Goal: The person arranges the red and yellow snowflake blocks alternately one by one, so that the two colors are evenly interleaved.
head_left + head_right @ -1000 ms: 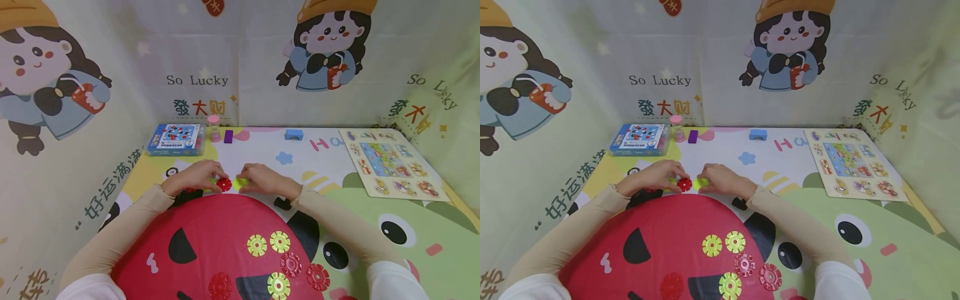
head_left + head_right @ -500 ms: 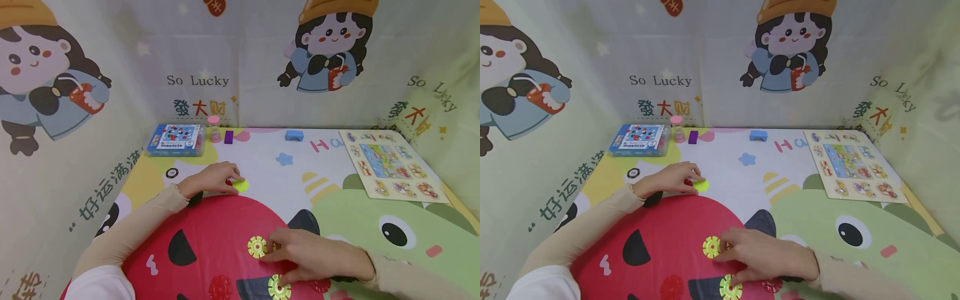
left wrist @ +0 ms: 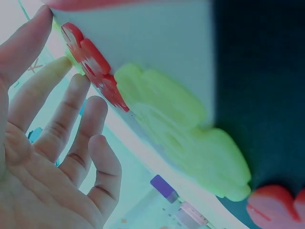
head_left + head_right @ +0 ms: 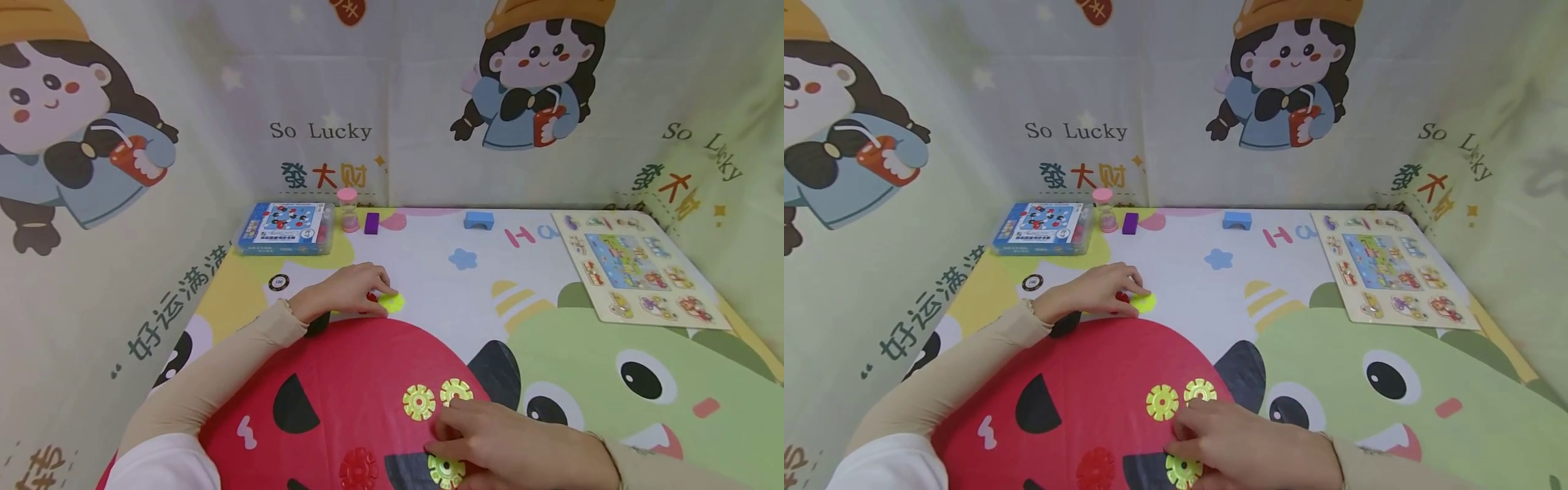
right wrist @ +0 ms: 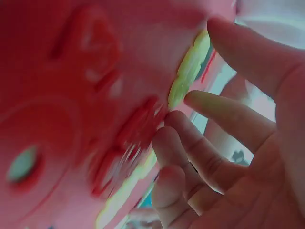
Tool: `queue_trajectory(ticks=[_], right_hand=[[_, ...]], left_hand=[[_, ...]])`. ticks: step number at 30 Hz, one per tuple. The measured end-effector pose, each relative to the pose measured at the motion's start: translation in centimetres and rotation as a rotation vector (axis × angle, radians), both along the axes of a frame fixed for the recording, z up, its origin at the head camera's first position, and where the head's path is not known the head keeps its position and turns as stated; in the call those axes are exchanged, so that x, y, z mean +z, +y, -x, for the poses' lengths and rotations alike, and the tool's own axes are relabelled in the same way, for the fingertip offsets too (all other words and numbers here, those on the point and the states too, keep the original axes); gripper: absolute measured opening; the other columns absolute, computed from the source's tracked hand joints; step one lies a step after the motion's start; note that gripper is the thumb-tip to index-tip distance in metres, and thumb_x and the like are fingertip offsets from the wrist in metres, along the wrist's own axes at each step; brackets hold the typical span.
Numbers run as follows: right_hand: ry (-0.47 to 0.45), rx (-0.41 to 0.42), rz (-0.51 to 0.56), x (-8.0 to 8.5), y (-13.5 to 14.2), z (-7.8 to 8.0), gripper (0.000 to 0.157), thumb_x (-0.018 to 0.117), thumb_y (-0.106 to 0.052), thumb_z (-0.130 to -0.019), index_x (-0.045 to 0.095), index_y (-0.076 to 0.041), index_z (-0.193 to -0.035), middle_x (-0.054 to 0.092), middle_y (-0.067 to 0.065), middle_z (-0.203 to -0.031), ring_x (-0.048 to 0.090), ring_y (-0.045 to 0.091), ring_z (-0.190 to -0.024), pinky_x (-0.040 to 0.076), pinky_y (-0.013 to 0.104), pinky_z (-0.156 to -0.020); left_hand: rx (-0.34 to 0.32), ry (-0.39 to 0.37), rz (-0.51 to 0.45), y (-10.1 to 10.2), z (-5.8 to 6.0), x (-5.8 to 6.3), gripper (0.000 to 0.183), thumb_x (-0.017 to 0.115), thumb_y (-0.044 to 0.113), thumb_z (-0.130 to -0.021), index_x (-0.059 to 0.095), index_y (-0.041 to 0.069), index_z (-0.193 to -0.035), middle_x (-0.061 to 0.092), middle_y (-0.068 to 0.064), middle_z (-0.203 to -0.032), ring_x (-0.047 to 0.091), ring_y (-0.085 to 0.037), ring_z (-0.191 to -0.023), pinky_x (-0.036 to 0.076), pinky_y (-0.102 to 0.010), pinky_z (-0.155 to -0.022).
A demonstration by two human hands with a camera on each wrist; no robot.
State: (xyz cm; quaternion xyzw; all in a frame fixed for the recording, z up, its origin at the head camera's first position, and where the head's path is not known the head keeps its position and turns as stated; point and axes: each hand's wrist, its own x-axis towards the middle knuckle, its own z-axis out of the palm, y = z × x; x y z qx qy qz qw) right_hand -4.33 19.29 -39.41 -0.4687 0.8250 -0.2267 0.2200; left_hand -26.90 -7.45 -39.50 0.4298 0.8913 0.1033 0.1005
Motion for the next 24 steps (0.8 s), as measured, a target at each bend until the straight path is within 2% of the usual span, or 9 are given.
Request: queue_trajectory(ticks=[1,2,3,6,8,15,19,22,24], right_hand=[[0.007,0.009,-0.001,0.0,-0.2,0.0,0.044,0.053,-0.053,-0.089,0.051,-0.036,-0.129,0.052,-0.016,-0.118,0.046,-0.004,-0.111,0.047,0.007,-0.071],[0.065,0.034,0.002,0.0,-0.4,0.0,0.045,0.054,-0.055,-0.088,0.052,-0.036,-0.129,0.052,-0.015,-0.117,0.046,-0.003,-0.110,0.047,0.007,-0.073],[0.245,0.091,0.019,-0.2,-0.4,0.1,0.048,0.053,-0.056,-0.087,0.051,-0.035,-0.130,0.050,-0.016,-0.118,0.043,-0.005,-0.111,0.044,0.003,-0.075],[0.394,0.107,0.040,-0.4,-0.9,0.4,0.043,0.058,-0.055,-0.085,0.058,-0.029,-0.120,0.052,-0.016,-0.110,0.044,-0.006,-0.104,0.042,0.004,-0.081],[0.411,0.106,0.040,-0.5,-1.1,0.5,0.042,0.060,-0.054,-0.084,0.058,-0.027,-0.116,0.054,-0.015,-0.108,0.045,-0.006,-0.102,0.041,0.004,-0.082],[0.337,0.110,0.033,-0.3,-1.4,0.7,0.046,0.052,-0.061,-0.085,0.059,-0.027,-0.115,0.057,-0.015,-0.109,0.047,-0.006,-0.101,0.041,0.002,-0.077],[0.365,0.118,0.065,-0.1,-1.5,1.0,0.040,0.057,-0.059,-0.084,0.066,-0.028,-0.108,0.060,-0.015,-0.103,0.048,-0.008,-0.095,0.040,0.000,-0.074],[0.372,0.066,0.073,0.5,-1.4,2.2,0.031,0.068,-0.050,-0.080,0.069,-0.029,-0.103,0.061,-0.016,-0.096,0.050,-0.009,-0.088,0.041,0.002,-0.072],[0.373,0.004,0.080,0.9,-1.3,3.9,0.031,0.073,-0.044,-0.076,0.071,-0.028,-0.102,0.062,-0.015,-0.095,0.052,-0.007,-0.084,0.043,0.005,-0.070]], left_hand=[[0.002,-0.001,0.000,0.0,0.0,0.0,0.049,0.073,0.045,-0.079,0.063,0.030,-0.124,0.058,0.005,-0.116,0.050,-0.009,-0.105,0.047,-0.027,-0.083],[0.004,-0.001,-0.001,0.0,0.0,0.0,0.049,0.073,0.045,-0.079,0.063,0.030,-0.124,0.058,0.005,-0.116,0.050,-0.009,-0.105,0.047,-0.027,-0.083],[0.004,-0.001,-0.003,0.0,0.0,0.0,0.049,0.073,0.044,-0.079,0.063,0.030,-0.124,0.058,0.005,-0.116,0.050,-0.009,-0.105,0.047,-0.028,-0.083],[0.000,0.004,-0.003,0.1,0.0,0.0,0.048,0.073,0.044,-0.079,0.063,0.030,-0.124,0.058,0.005,-0.116,0.050,-0.009,-0.106,0.047,-0.028,-0.084],[-0.002,0.000,-0.007,0.1,-0.1,0.0,0.048,0.073,0.044,-0.079,0.063,0.029,-0.124,0.059,0.004,-0.116,0.050,-0.009,-0.106,0.047,-0.028,-0.084],[0.009,-0.027,-0.017,0.1,0.0,0.0,0.047,0.074,0.041,-0.078,0.064,0.029,-0.123,0.059,0.005,-0.113,0.051,-0.009,-0.103,0.047,-0.027,-0.081],[0.010,-0.019,-0.023,0.1,0.2,0.0,0.046,0.074,0.042,-0.079,0.065,0.029,-0.122,0.060,0.005,-0.112,0.050,-0.008,-0.102,0.046,-0.026,-0.080],[0.011,-0.012,-0.024,0.1,0.3,0.0,0.046,0.074,0.044,-0.078,0.065,0.029,-0.121,0.059,0.006,-0.112,0.050,-0.007,-0.101,0.046,-0.025,-0.079],[0.012,-0.007,-0.024,0.1,0.3,-0.1,0.046,0.074,0.044,-0.078,0.065,0.029,-0.121,0.060,0.006,-0.112,0.050,-0.007,-0.100,0.047,-0.025,-0.079]])
